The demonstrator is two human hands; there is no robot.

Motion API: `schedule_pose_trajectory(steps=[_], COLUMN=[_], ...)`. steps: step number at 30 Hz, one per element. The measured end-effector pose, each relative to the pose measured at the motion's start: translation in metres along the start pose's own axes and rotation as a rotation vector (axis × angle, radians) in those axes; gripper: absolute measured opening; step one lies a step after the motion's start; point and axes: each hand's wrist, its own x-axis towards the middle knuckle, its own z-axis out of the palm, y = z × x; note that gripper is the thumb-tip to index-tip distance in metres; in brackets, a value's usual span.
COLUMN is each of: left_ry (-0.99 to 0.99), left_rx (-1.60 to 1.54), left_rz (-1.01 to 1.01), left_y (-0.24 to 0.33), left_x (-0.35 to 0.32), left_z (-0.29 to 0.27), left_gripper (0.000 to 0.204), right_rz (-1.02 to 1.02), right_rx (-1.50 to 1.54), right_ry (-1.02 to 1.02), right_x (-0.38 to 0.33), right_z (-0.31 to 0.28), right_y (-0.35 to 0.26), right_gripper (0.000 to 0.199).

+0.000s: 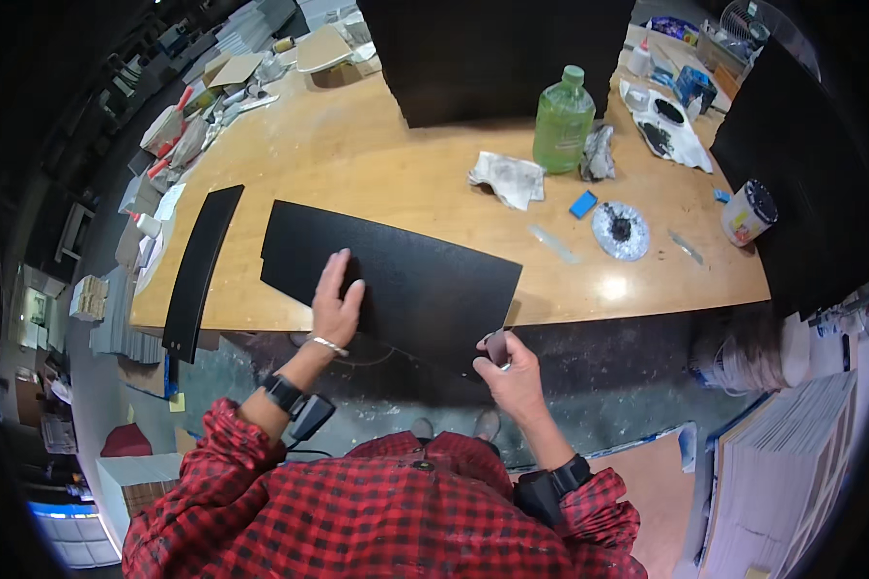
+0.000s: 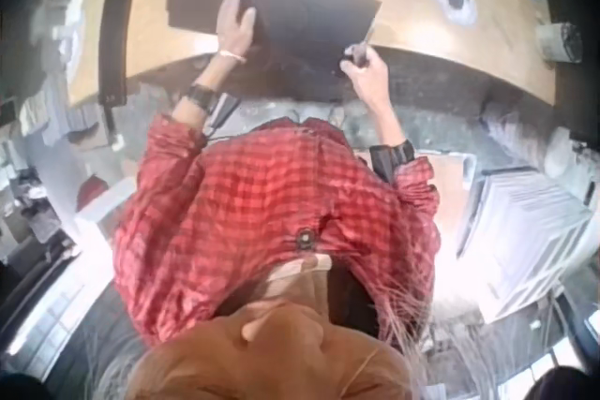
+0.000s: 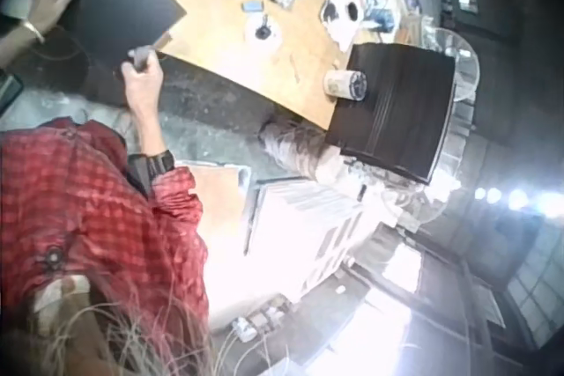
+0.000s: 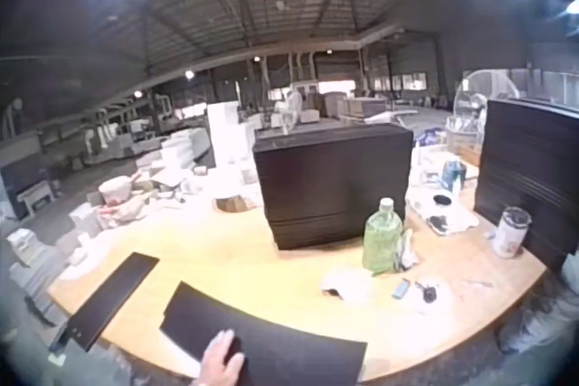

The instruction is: Cleaning and touching up the edges of black furniture panels on a workbench.

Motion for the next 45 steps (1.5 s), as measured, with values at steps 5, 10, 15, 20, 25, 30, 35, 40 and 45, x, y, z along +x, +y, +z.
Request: schedule_pose_trajectory(steps=[5, 10, 15, 20, 25, 30, 35, 40, 45], left_ry=[-0.059, 0.012, -0.335, -0.162, -0.194, -0.398, -0.322, -0.297, -0.108], left_rx=[0.094, 0.505, 0.370, 0.538, 0.423, 0.314, 0.395, 0.520, 0.439], left_rz=[-0.016, 0.187, 0.202, 0.319, 0.262, 0.126, -0.055, -0.336, -0.528], left_y=[-0.007, 0.028, 0.044, 0.015, 0.006, 0.009, -0.021, -0.057, -0.099], left_x=[0.008, 0.050, 0.103, 0.060, -0.006, -0.028, -0.051, -0.034, -0.042], left_z=[-0.030, -0.071, -0.085, -0.058, -0.016, 0.019, -0.034, -0.074, -0.102], left_gripper=[0.070, 0.102, 0.053, 0.021, 0.049, 0.072, 0.057, 0.049, 0.039], right_rz=[-0.086, -0.355, -0.669, -0.603, -0.311, -0.099, -0.305, -0.283, -0.338], right_rx=[-0.027, -0.273, -0.542, -0.434, -0.682, -0.569, -0.626, -0.740, -0.879], right_ry=[0.019, -0.065, 0.023, -0.017, 0.202, 0.125, -0.093, 0.000, 0.065], right_x=[0.023, 0.040, 0.068, 0.080, 0.065, 0.085, 0.120, 0.124, 0.132], right_z=[-0.017, -0.016, -0.053, -0.112, -0.142, -0.161, -0.143, -0.170, -0.174], right_y=[-0.027, -0.028, 0.000, 0.050, 0.013, 0.019, 0.033, 0.033, 0.025], right_gripper=[0.024, 0.014, 0.019, 0.023, 0.019, 0.021, 0.025, 0.031, 0.039])
